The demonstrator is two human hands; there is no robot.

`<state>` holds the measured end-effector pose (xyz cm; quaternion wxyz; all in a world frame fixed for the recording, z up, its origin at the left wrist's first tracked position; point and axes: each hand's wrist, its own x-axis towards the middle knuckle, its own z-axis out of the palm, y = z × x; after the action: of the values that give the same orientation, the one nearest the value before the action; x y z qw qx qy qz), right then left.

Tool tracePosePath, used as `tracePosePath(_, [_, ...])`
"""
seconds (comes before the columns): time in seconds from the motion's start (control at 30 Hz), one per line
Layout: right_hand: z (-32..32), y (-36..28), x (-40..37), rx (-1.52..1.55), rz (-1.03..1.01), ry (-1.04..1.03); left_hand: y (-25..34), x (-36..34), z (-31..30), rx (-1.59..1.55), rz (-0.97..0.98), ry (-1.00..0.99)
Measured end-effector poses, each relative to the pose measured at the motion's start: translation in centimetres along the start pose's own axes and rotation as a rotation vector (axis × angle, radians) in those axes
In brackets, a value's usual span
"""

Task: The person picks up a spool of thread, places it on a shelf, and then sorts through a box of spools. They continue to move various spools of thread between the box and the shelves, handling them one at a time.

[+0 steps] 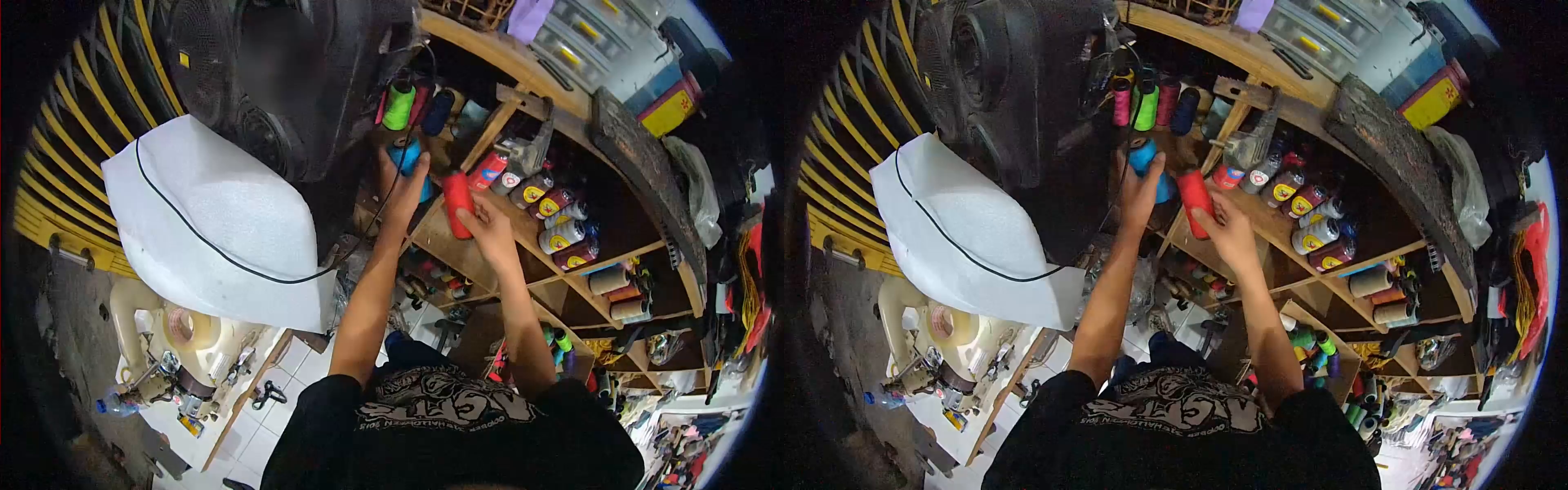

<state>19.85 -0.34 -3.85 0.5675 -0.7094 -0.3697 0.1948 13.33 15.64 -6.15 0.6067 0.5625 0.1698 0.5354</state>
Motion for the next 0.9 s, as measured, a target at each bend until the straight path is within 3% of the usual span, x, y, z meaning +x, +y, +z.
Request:
tracePosePath(0.1, [-1.1,0.9,-1.3,0.064,0.060,-0.041,-4.1,2.4,1.9,-0.042,0.141,-0.032])
tracePosePath(0.17, [-1.5,1.0,-1.6,0.070,0.101,-0.017,-2.9,3.7,3.4,-0.007,0.055,-0.105])
tracePosePath(0.27, [-1.5,0.9,-1.4,0.168,0.085,-0.003,-5.5,5.4,5.4,0.224,0.259,-0.115])
tracePosePath(0.4, [-1.0,0.6,-1.0,0.235,0.072,0.008,-7.4,6.0,7.5,0.223,0.468,-0.078])
tracePosePath(0.5, [-1.2,1.2,-0.6,0.283,0.094,0.004,-6.4,5.6,7.8,0.188,0.305,-0.178])
tracePosePath(0.53, [-1.3,1.2,-0.7,0.283,0.097,0.003,-8.1,5.9,8.0,0.206,0.374,-0.117])
tracePosePath(0.63, [-1.9,2.0,-0.7,0.240,0.123,0.013,-9.8,5.5,8.7,-0.040,0.320,-0.069])
tracePosePath(0.67, [-1.9,2.1,-0.6,0.258,0.128,0.020,-10.6,5.2,8.8,0.072,0.284,0.012])
tracePosePath(0.77, [-1.8,2.4,-0.8,0.298,0.145,0.030,-10.0,4.6,7.3,0.241,0.146,-0.139])
tracePosePath(0.9, [-1.5,2.6,-0.6,0.302,0.157,0.022,-12.3,5.1,7.7,0.269,0.108,-0.140])
